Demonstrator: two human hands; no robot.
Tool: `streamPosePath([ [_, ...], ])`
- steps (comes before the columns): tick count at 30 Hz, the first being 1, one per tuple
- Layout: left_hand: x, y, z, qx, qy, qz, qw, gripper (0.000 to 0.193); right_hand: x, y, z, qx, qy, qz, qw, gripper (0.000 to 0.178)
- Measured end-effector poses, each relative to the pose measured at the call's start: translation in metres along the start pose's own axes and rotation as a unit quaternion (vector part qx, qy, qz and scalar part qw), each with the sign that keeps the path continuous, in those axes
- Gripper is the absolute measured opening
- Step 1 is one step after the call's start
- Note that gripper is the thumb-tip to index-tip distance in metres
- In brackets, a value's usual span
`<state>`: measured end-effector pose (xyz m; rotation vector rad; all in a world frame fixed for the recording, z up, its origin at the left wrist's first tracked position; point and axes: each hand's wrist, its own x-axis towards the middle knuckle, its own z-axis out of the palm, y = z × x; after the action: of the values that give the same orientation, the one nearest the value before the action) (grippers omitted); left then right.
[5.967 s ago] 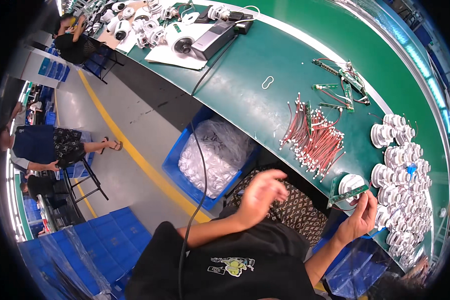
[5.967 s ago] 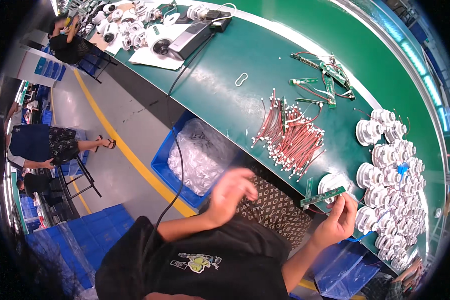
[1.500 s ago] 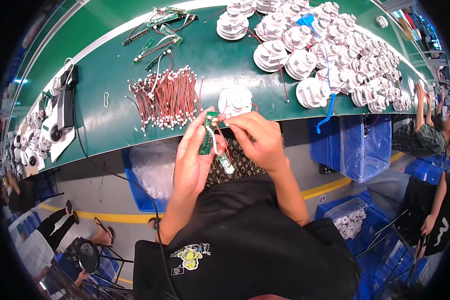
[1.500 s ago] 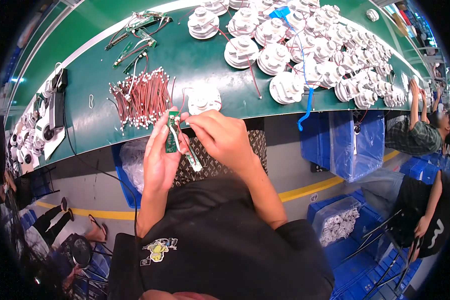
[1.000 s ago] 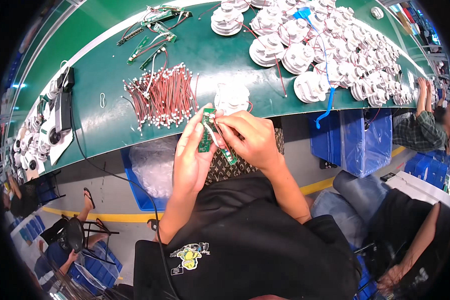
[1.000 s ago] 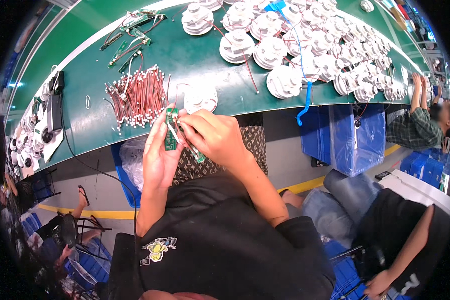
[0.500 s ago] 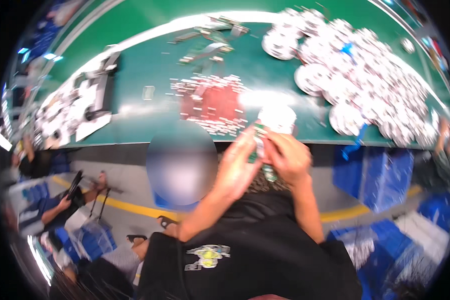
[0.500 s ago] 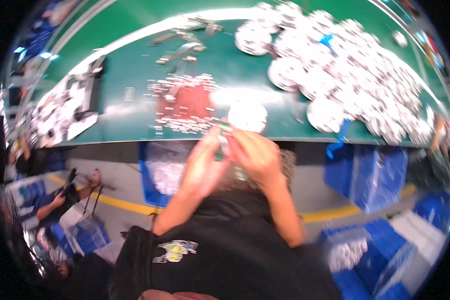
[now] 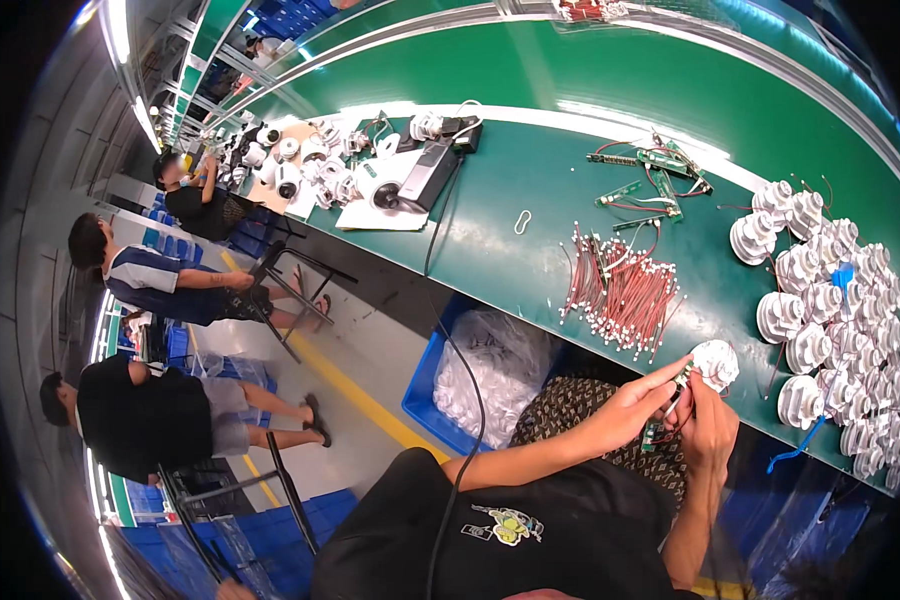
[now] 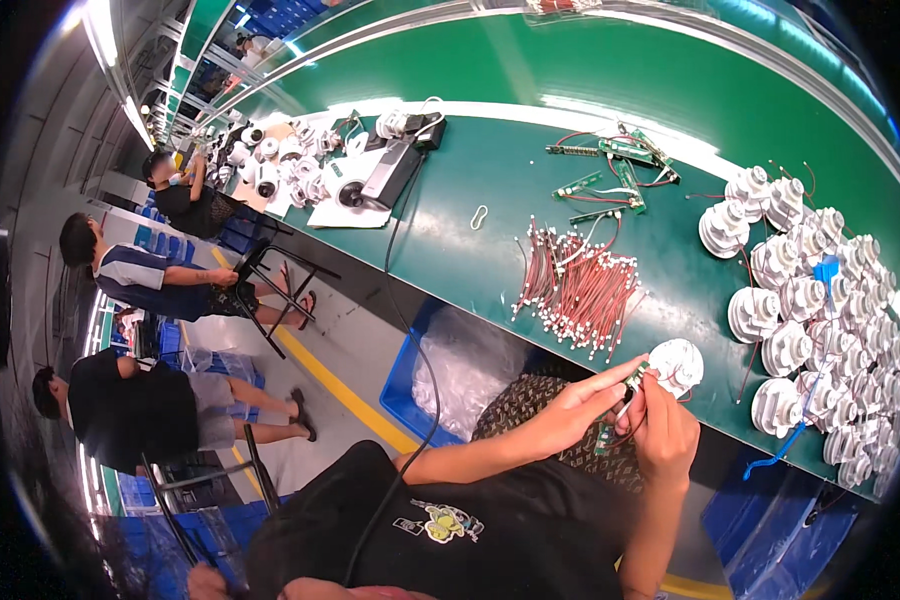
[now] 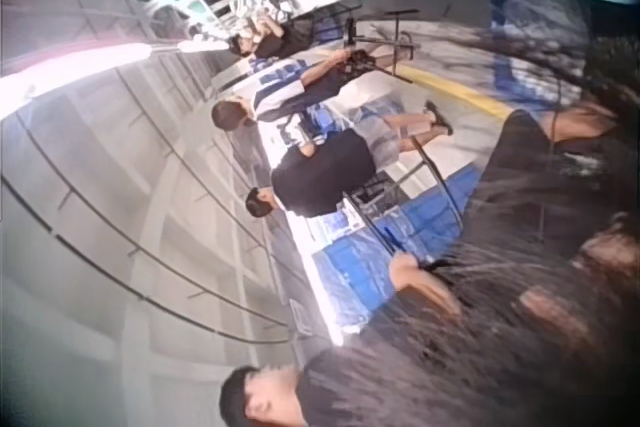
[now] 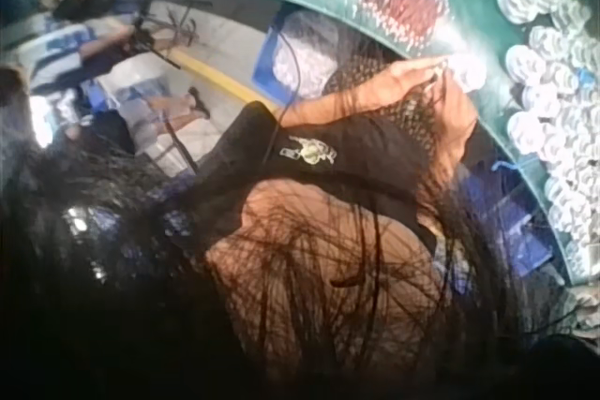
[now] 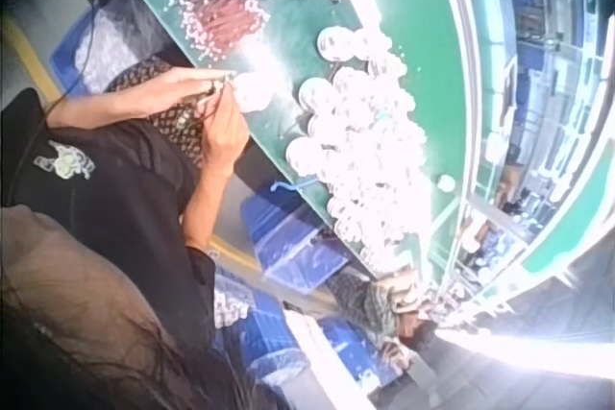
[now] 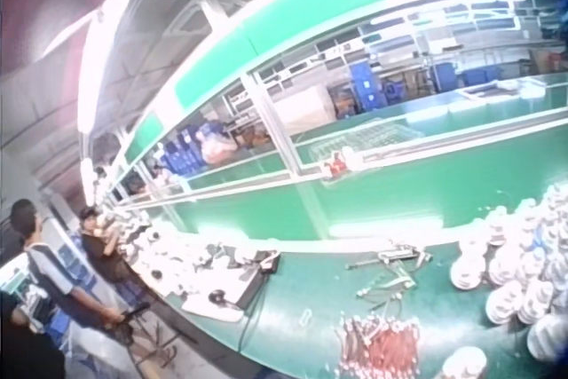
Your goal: The person assembles electronic components by connecting wire harnesses to circuit boards and attaching them to device bases.
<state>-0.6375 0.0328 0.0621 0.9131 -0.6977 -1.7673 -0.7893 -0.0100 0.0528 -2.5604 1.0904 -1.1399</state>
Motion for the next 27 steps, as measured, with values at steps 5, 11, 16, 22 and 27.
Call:
streamPosePath([
  [5,0.004,0.007,-0.002,0.058,-0.008,0.002,0.998,0.046,0.001,0.004,0.004,0.019,0.013,0.007,1.000,0.027],
  [11,0.006,0.002,-0.004,0.041,0.000,-0.007,0.999,0.046,-0.003,0.005,0.004,0.031,0.016,0.024,0.999,0.027],
  [16,0.006,-0.002,-0.012,0.042,-0.002,0.001,0.999,0.044,0.000,0.004,0.004,0.038,0.002,0.008,0.999,0.025],
  [22,0.005,0.012,-0.014,-0.043,0.072,0.019,0.996,0.042,-0.005,-0.006,-0.006,0.063,-0.039,0.110,0.991,0.022],
  [27,0.004,0.012,-0.010,-0.078,0.072,0.014,0.994,0.042,-0.011,-0.002,-0.016,0.094,-0.034,0.147,0.984,0.018],
])
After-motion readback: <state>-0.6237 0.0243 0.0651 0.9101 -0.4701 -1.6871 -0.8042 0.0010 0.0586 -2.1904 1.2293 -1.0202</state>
